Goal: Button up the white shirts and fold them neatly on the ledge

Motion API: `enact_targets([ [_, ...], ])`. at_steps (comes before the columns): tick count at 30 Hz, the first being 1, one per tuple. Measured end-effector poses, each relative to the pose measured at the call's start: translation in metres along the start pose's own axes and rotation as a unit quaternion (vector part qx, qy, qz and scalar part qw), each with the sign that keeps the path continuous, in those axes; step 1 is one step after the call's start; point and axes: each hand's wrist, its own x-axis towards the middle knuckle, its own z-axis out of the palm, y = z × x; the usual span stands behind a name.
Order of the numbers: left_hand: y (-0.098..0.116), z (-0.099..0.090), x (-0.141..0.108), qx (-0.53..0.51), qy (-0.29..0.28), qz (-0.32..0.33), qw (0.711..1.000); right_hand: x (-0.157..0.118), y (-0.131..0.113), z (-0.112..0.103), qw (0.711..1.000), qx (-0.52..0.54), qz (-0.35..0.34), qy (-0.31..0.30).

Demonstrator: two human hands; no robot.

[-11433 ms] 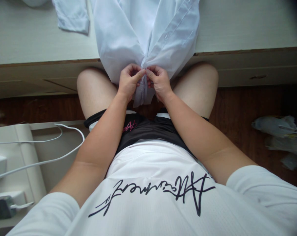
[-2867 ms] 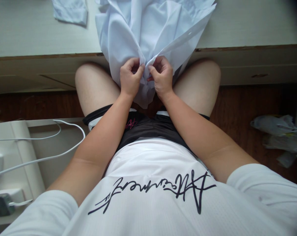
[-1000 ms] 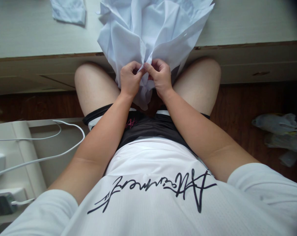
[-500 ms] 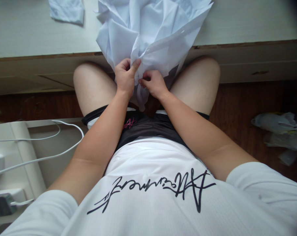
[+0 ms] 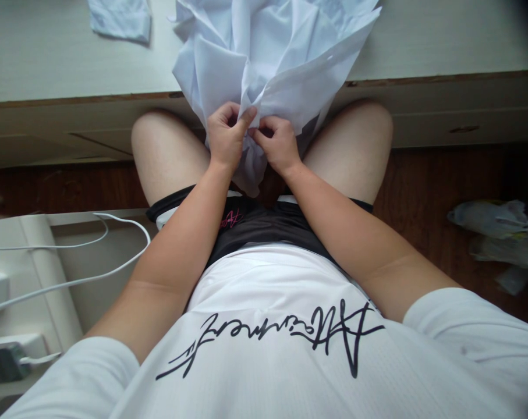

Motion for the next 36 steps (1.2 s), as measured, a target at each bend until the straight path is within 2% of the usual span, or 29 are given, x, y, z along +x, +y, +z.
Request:
enact_targets([
  [4,0.005,0.0,-0.003,-0.002,0.007,-0.005,1.0,-0.001,-0.003,0.001,1.0,0.01,-0.01,0.012],
  [11,0.003,0.002,-0.001,0.027,-0.012,0.024,0.999,0.002,0.006,0.005,0.998,0.045,-0.002,0.033],
  [16,0.004,0.003,-0.001,-0.026,0.011,0.021,0.999,0.004,0.005,0.005,0.996,0.061,-0.008,0.059],
  [22,-0.001,0.002,0.0,-0.045,0.0,0.029,0.999,0.007,0.005,0.007,0.995,0.079,-0.019,0.062],
  [29,0.005,0.0,0.0,-0.077,0.032,0.021,0.996,0.009,0.014,0.002,0.992,0.085,-0.006,0.096],
  [36,0.005,-0.001,0.0,-0.064,-0.001,0.014,0.998,0.015,0.019,0.003,0.989,0.071,-0.017,0.131],
])
